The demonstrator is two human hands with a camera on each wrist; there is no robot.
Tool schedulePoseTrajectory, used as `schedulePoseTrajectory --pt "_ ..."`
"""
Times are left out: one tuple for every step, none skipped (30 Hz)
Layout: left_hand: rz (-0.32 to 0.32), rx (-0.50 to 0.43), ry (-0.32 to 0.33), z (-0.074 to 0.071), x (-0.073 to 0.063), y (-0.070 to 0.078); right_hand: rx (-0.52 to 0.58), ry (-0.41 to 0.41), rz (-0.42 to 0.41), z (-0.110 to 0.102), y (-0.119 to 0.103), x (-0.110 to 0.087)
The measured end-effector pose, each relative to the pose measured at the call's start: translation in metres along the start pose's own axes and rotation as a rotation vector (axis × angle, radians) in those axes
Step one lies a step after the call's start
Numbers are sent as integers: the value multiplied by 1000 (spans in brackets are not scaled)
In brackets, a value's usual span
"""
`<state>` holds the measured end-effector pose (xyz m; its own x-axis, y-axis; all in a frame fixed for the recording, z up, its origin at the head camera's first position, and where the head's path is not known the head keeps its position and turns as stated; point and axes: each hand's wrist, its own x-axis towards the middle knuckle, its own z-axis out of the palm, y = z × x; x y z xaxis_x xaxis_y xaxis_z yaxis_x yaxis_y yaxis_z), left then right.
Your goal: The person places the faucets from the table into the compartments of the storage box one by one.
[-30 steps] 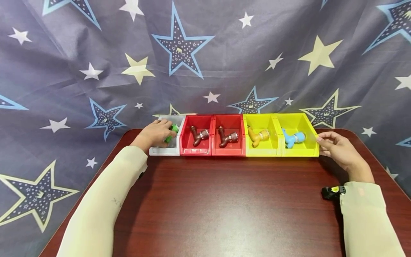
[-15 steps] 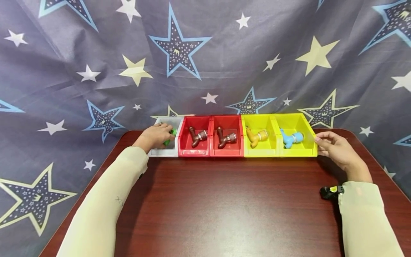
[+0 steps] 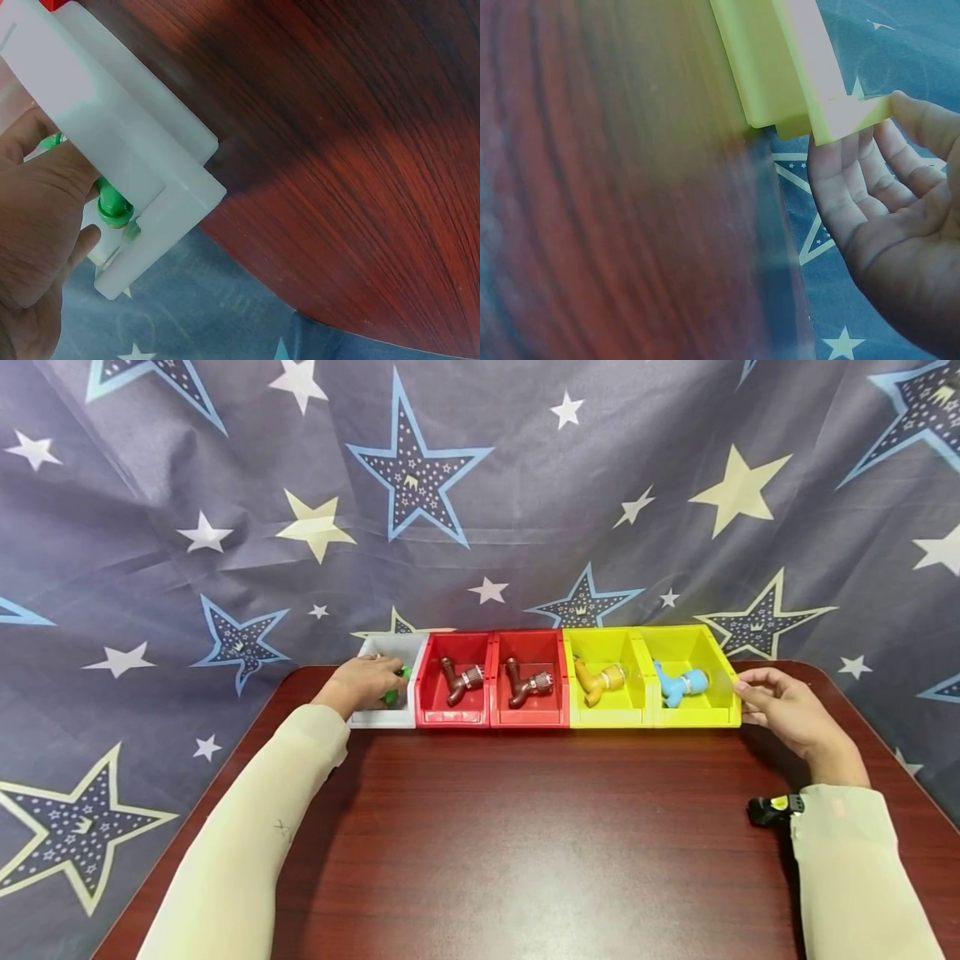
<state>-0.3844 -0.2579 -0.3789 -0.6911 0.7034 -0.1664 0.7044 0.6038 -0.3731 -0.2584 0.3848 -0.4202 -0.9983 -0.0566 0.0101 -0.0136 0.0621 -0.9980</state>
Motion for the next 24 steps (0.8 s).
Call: schedulePoseTrajectory --pt "-1 -2 -3 0 0 0 4 -1 0 0 0 0" --pt "-1 -2 -7 1 0 0 6 -1 -1 0 0 0" --pt "-3 -2 -12 1 0 0 6 0 -1 0 0 0" --pt "-4 0 -19 1 1 1 6 0 -3 0 0 0" --pt "-8 0 -28 0 0 1 5 1 -4 0 1 0" --pt "-12 1 -37 0 1 1 4 1 -5 0 1 0" --pt "-14 4 -46 0 1 1 0 2 -5 0 1 0" --pt "-17 2 -54 0 1 1 -4 3 -5 0 1 0" --pt "-19 0 -59 0 1 1 -5 3 -5 0 1 0" --pt "-20 -1 -63 1 0 0 -8 3 -5 0 1 0" --pt "-21 -3 -64 1 0 0 -10 2 -4 0 0 0" --pt "-21 -4 -63 1 -1 0 -12 2 -2 0 0 0" --pt "-20 -4 -61 1 -1 0 -14 2 0 1 0 0" --pt "-22 -8 -60 1 -2 0 -14 2 2 1 0 0" --pt "-22 -8 -59 1 -2 0 -17 2 5 1 -1 0" --pt "-23 -10 -58 0 -2 0 -20 3 7 1 -1 0" --pt "-22 -8 -55 0 -3 0 -24 4 9 1 -1 0" --pt "-25 -12 -55 0 -3 0 -31 6 10 2 -2 0" --pt "-24 -12 -51 0 -3 0 -40 7 11 2 -2 0" --pt "-26 -17 -50 0 -4 0 -48 8 12 2 -2 0" --pt "-25 -18 -45 -1 -4 1 -52 8 12 2 -2 0" --pt "-27 -21 -42 -1 -4 1 -58 8 10 3 -3 0" --pt "-28 -23 -40 -1 -5 1 -67 8 8 3 -3 0" --pt "-32 -27 -42 -2 -5 2 -73 7 7 2 -3 0"
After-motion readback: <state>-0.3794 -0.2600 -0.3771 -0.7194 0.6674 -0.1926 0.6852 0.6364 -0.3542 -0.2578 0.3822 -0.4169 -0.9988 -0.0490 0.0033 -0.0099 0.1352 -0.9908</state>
